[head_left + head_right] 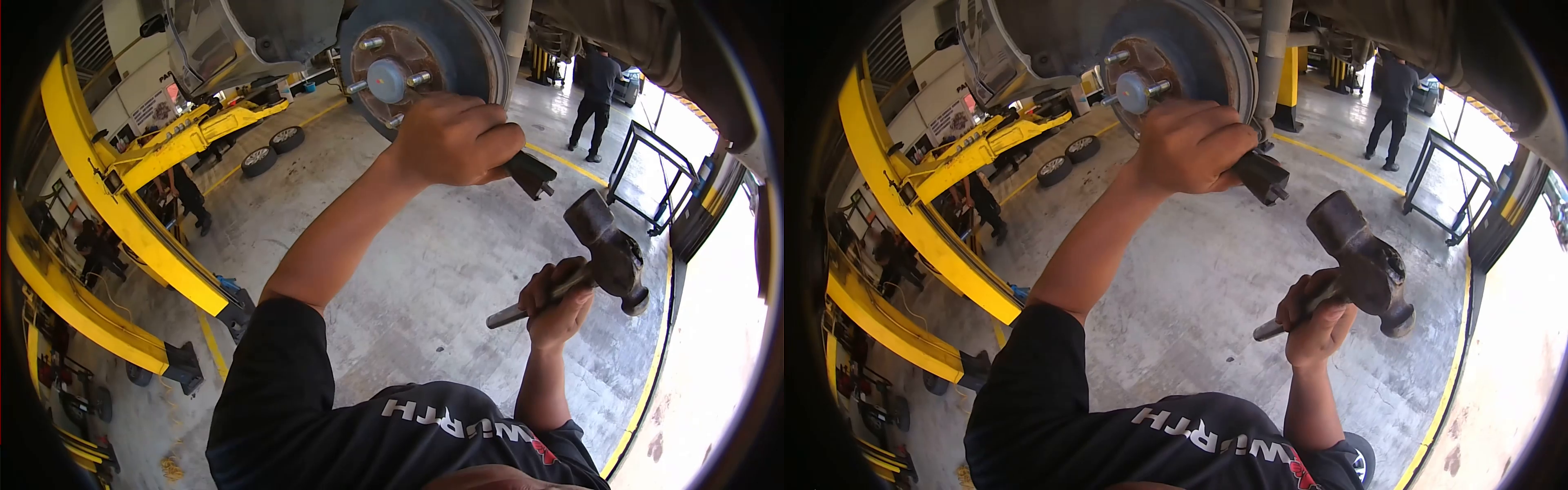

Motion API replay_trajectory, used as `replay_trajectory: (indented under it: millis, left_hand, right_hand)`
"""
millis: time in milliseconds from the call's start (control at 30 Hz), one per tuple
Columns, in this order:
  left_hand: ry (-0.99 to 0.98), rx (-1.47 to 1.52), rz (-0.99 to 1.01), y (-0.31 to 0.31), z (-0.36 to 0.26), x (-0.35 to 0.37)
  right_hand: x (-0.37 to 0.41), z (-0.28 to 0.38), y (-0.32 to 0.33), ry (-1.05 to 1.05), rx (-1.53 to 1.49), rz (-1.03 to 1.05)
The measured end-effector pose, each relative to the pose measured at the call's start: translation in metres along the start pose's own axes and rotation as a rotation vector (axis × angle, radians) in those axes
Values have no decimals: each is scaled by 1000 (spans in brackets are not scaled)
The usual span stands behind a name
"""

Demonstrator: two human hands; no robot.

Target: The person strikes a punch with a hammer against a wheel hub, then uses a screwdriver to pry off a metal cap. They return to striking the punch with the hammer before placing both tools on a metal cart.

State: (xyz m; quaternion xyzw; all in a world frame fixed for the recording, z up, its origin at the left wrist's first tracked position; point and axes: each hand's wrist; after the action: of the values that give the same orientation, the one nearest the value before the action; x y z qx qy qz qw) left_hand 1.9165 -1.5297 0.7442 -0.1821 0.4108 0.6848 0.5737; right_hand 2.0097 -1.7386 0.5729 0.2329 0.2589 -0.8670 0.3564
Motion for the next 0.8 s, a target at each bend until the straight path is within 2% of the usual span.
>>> replay_trajectory:
  millis: [267, 467, 800]
  left_hand:
    - [38, -8, 13, -2, 2, 2]
    - [55, -3, -58, -4, 2, 2]
    - [25, -31, -49, 0, 0, 3]
  right_hand:
    - [-5, 6, -3, 20, 61, 44]
    - [-9, 7, -3, 29, 82, 60]
    - [-15, 10, -8, 37, 97, 110]
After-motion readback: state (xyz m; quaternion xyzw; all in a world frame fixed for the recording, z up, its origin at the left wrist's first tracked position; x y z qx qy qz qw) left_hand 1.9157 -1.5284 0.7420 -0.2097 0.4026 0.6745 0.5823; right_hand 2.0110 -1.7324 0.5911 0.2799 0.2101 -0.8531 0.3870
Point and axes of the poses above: each hand's wrist, its own x-axis away from the middle knuckle, its own y-axis out of the back of the hand, z = x × y, and after that the axes turned 15 degrees about x, right-handed
